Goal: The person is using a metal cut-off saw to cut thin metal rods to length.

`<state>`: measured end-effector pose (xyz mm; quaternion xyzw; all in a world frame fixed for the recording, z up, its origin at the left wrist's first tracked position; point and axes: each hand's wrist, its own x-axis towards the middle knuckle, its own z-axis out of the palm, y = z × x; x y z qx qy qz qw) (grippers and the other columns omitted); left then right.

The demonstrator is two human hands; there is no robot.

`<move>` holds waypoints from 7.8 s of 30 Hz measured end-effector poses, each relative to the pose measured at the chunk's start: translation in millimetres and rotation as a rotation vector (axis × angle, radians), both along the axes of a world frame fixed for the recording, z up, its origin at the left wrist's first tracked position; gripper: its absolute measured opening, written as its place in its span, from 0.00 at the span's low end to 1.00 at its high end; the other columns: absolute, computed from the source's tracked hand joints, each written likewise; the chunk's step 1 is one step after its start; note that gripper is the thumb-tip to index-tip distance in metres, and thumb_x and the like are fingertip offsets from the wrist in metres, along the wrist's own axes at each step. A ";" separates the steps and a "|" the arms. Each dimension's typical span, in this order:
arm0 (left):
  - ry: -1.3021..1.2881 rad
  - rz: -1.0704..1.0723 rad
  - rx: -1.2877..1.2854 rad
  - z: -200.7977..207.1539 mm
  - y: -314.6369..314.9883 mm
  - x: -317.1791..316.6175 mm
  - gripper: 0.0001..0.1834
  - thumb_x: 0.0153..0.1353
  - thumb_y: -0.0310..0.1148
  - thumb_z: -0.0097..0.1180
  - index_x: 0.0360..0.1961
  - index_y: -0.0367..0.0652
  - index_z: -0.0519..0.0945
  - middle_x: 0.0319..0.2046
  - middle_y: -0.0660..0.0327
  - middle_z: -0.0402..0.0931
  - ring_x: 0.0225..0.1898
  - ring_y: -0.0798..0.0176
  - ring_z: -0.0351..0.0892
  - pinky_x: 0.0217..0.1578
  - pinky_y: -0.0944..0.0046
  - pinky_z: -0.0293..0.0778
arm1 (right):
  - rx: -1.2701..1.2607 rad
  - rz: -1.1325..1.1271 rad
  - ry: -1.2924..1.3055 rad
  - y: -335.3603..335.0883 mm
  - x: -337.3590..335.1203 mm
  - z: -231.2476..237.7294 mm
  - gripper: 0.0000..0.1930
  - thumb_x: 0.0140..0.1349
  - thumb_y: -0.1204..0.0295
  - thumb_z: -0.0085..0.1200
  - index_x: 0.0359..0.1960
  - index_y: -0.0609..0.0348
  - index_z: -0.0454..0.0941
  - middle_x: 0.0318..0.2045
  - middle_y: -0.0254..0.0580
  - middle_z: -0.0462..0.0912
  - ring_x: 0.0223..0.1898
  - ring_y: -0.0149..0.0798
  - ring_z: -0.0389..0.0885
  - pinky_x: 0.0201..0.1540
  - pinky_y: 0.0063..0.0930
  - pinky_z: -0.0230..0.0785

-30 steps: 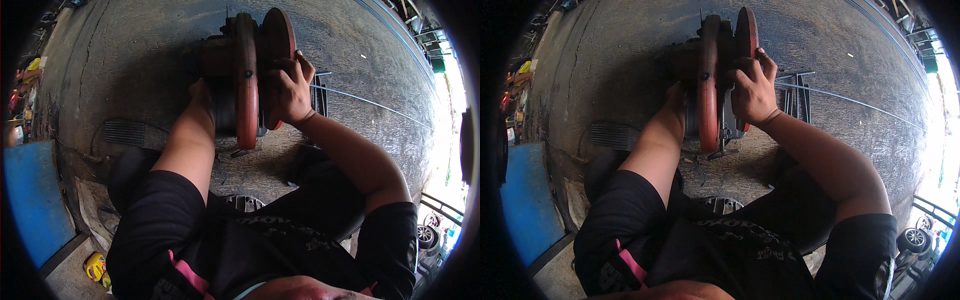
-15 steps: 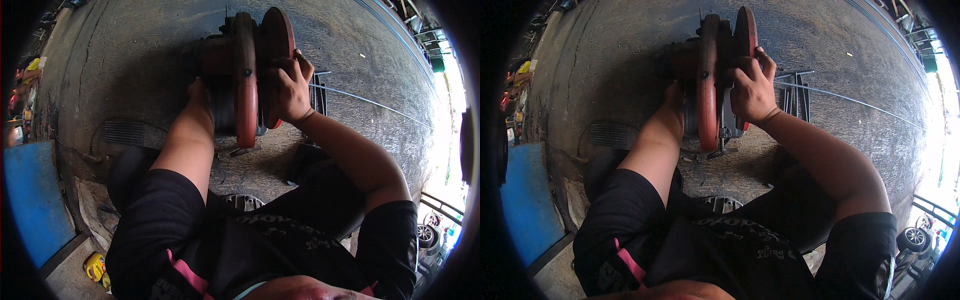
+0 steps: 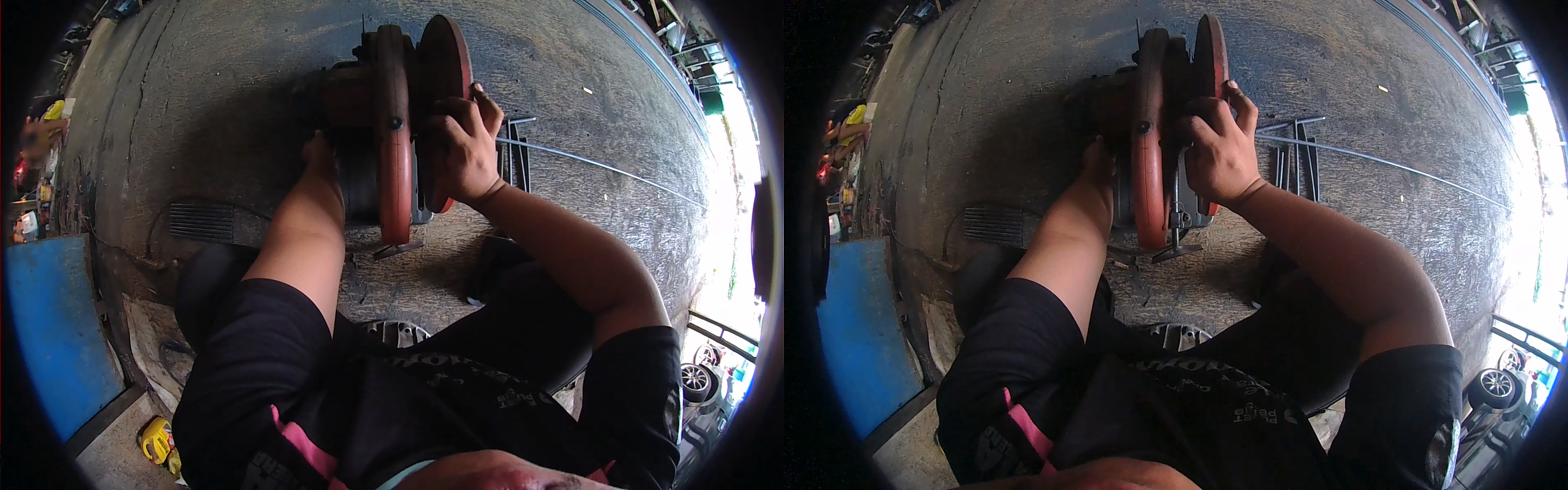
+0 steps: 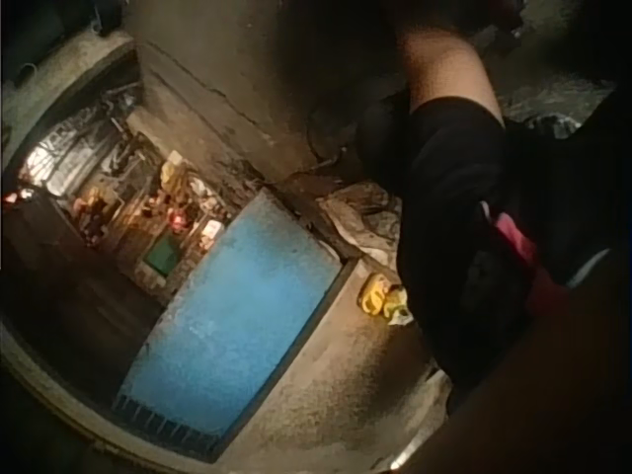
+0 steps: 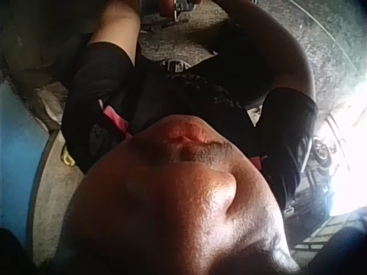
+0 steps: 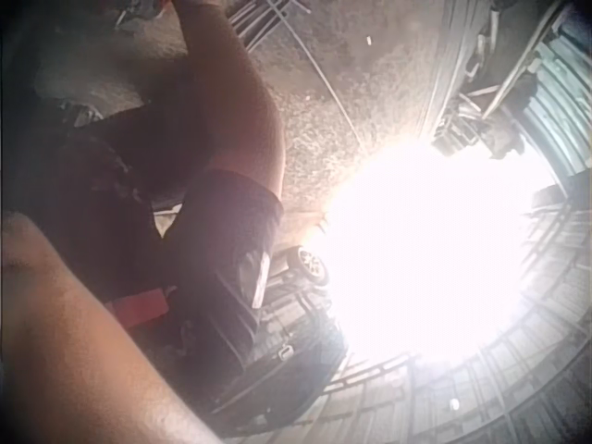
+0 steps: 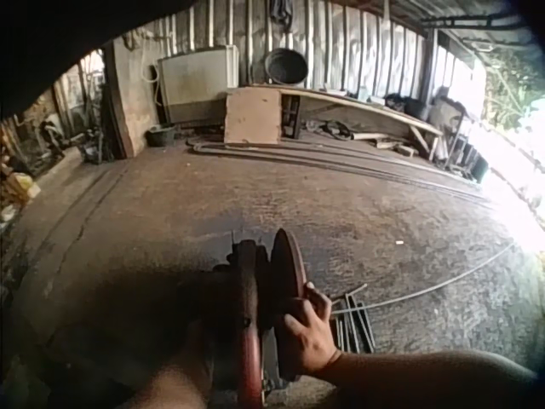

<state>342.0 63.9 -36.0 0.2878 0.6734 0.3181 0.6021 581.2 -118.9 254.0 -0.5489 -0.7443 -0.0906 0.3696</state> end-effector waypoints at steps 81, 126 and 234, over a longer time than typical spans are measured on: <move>-0.341 0.629 0.388 230.4 -81.5 -21.5 0.17 0.66 0.31 0.39 0.48 0.25 0.66 0.44 0.40 0.70 0.41 0.45 0.77 0.39 0.49 0.82 | -0.045 0.010 0.398 -19.7 -89.4 68.1 0.08 0.54 0.73 0.50 0.34 0.62 0.74 0.28 0.50 0.76 0.30 0.52 0.76 0.36 0.39 0.70; 0.904 -0.275 0.277 138.3 -7.4 -122.1 0.14 0.53 0.31 0.54 0.41 0.38 0.76 0.41 0.45 0.77 0.48 0.46 0.75 0.49 0.53 0.70 | -1.835 0.116 1.667 55.9 -294.5 -207.2 0.30 0.62 0.49 0.47 0.51 0.66 0.68 0.44 0.51 0.75 0.39 0.48 0.76 0.43 0.43 0.70; -0.551 0.210 -0.686 10.0 -240.1 25.4 0.25 0.62 0.51 0.39 0.48 0.42 0.71 0.45 0.50 0.70 0.47 0.51 0.73 0.47 0.45 0.68 | -1.153 -0.046 -0.290 -115.5 -102.8 -129.5 0.13 0.54 0.71 0.49 0.41 0.55 0.79 0.44 0.50 0.79 0.45 0.47 0.79 0.44 0.40 0.73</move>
